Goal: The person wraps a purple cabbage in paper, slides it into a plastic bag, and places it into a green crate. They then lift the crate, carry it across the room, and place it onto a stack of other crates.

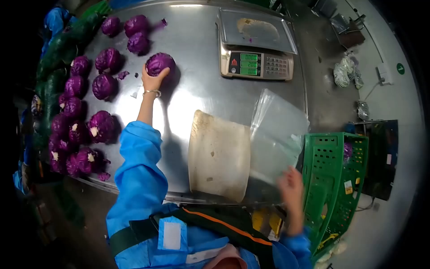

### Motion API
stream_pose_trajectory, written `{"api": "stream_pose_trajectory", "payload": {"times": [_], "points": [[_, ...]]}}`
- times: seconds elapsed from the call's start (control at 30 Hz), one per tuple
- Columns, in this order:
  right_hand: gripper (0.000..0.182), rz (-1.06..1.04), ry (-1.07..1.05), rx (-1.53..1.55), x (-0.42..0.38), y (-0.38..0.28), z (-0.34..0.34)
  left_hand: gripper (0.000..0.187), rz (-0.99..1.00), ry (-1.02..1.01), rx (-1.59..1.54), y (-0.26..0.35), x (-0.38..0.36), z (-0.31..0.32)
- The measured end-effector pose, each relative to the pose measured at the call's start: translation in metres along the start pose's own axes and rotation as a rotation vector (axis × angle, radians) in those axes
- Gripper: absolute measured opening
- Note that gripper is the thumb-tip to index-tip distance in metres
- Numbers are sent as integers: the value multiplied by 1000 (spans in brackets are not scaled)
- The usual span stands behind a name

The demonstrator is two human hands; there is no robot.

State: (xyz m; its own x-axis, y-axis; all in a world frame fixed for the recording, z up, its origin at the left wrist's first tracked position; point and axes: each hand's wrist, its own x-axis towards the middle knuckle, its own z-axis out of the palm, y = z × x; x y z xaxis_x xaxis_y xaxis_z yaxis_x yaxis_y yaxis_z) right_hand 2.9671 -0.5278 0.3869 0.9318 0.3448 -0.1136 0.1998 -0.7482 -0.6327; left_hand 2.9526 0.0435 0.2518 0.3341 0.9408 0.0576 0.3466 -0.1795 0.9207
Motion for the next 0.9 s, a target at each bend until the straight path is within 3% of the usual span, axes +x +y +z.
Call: {"api": "stream_pose_trajectory", "payload": {"times": [0.03,0.07,0.1,0.13,0.17,0.2,0.23,0.33,0.37,0.43,0.47,0.57,0.6,0.7,0.77,0.8,0.87,0.9], "points": [[69,-183,-77,-104,-7,25,55,107,23,-4,-43,-7,2,-6],[74,78,-216,-5,-4,16,101,106,-112,-62,-188,-12,2,-12],[71,182,-243,212,2,20,139,106,-420,-166,-346,33,-23,-41],[68,282,-276,430,9,21,161,106,-428,-261,-393,28,-35,-57],[61,85,-278,271,12,12,164,107,-436,-363,-432,24,-48,-72],[55,-103,-269,121,15,4,169,105,-367,-484,-456,29,-69,-90],[49,-90,-303,99,21,11,176,104,-113,-558,-364,48,-101,-110],[37,127,-569,189,28,-15,161,100,422,-779,-115,97,-200,-133],[38,236,-549,319,25,-17,160,97,547,-820,-43,102,-227,-127],[42,423,-495,590,27,-26,163,93,610,-819,190,83,-277,-109],[55,348,-425,538,25,-24,167,93,557,-832,245,63,-299,-97],[64,73,-270,242,10,-23,186,86,693,-778,259,55,-336,-94],[69,113,-307,254,4,-32,181,78,641,-777,215,66,-338,-103],[70,220,-336,519,6,-7,197,64,475,-392,62,18,-312,-130],[70,252,-335,561,-1,-16,194,38,-587,-382,-416,-44,-273,-139],[69,258,-352,568,-2,-28,190,38,-490,-721,-268,-51,-270,-132],[75,322,-475,652,2,-53,173,49,-703,-964,-439,-30,-292,-99],[77,395,-546,721,4,-52,171,62,-416,-908,-338,-13,-324,-80]]}}
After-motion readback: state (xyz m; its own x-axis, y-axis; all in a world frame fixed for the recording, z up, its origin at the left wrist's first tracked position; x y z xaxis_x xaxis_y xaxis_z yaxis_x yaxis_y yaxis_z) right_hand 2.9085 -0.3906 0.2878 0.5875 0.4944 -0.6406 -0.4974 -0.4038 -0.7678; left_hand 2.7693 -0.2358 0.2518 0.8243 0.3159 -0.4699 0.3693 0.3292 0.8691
